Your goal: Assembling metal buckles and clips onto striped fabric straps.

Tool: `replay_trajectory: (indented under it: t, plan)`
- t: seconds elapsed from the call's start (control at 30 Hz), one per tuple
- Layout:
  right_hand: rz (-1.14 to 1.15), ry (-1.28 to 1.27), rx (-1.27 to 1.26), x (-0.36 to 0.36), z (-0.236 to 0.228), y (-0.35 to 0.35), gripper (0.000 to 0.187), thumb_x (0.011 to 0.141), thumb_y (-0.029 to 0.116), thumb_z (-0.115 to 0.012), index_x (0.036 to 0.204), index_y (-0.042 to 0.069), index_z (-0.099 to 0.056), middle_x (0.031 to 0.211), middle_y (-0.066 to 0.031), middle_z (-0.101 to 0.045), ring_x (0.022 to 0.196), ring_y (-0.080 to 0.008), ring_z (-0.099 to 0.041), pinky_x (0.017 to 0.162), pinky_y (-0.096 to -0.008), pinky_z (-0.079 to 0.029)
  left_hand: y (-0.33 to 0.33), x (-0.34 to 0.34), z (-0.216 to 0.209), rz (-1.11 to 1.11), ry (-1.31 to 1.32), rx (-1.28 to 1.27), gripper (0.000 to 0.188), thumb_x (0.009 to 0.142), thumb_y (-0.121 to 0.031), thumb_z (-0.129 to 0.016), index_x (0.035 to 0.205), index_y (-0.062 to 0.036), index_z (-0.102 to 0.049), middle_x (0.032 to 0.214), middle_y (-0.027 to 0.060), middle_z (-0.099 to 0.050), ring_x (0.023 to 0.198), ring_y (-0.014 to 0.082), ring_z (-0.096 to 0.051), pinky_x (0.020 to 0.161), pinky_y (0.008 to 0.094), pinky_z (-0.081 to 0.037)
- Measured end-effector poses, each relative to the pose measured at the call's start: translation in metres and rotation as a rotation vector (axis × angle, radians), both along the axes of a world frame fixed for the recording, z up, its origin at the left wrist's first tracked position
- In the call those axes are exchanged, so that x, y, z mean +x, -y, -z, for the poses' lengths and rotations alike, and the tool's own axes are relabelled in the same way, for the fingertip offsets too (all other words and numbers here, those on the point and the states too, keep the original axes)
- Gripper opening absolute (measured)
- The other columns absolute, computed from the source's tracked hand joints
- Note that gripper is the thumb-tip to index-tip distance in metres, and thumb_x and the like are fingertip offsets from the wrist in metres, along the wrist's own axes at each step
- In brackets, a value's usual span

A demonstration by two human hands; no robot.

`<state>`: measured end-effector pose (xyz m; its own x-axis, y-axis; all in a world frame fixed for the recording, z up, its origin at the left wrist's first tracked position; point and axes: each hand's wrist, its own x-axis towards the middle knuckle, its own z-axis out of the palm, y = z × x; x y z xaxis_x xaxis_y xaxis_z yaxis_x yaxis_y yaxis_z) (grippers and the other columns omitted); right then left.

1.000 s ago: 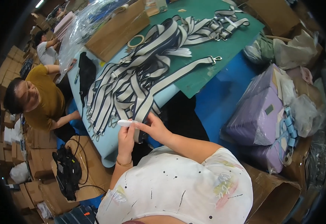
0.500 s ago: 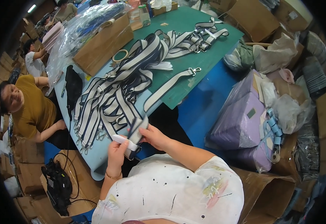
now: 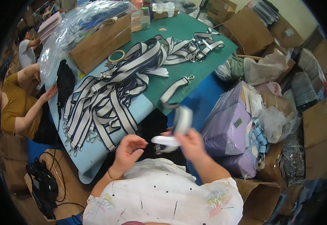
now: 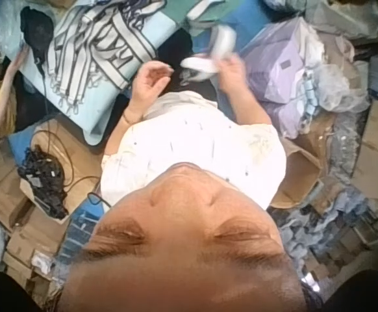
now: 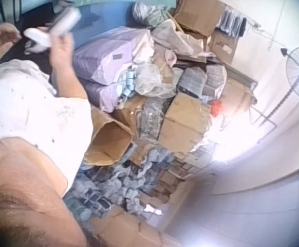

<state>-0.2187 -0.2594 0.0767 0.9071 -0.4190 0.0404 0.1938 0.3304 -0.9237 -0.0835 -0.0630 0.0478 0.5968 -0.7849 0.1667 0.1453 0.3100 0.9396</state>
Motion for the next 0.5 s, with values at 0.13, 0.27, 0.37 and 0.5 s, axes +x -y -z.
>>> replay_trajectory:
  t: [0.13,0.27,0.37,0.5]
  plan:
    - [0.668,-0.023,-0.535,-0.049,-0.118,0.036,0.049,0.091,0.03,-0.042,0.12,-0.009,-0.048,0.082,-0.0163,-0.064,0.07,-0.0212,-0.063,0.065,-0.0304,-0.053,-0.023,0.044,0.005,-0.415,0.401,0.203,0.026,0.083,-0.001,-0.063,0.107,-0.0028,-0.053,0.1,0.007,-0.056,0.089,0.0144,-0.058,0.079,0.0257,-0.048]
    - [0.481,0.321,-0.321,-0.044,-0.174,0.108,0.055,0.098,0.031,-0.035,0.138,-0.006,-0.027,0.091,-0.0027,-0.055,0.054,-0.0108,-0.042,0.049,-0.0211,-0.034,-0.053,0.069,0.012,-0.593,0.353,0.314,0.023,0.084,0.001,-0.061,0.105,-0.0013,-0.053,0.098,0.0066,-0.055,0.085,0.0132,-0.057,0.075,0.0246,-0.049]
    - [0.338,0.193,-0.192,-0.033,-0.186,0.191,0.053,0.097,0.031,-0.044,0.138,-0.001,-0.031,0.1,-0.0016,-0.059,0.061,-0.0083,-0.048,0.047,-0.0203,-0.039,-0.073,0.076,0.023,-0.636,0.436,0.398,0.021,0.083,0.003,-0.061,0.103,0.0,-0.054,0.097,0.0079,-0.055,0.084,0.014,-0.058,0.074,0.0246,-0.049]
    - [0.657,-0.071,-0.303,0.026,-0.178,0.314,0.04,0.095,0.028,-0.051,0.123,-0.001,-0.052,0.104,-0.0063,-0.066,0.074,-0.0103,-0.061,0.066,-0.0214,-0.05,-0.087,0.075,0.029,-0.664,0.427,0.455,0.016,0.083,0.003,-0.06,0.099,0.0013,-0.056,0.098,0.0087,-0.054,0.084,0.0146,-0.058,0.074,0.0247,-0.049]
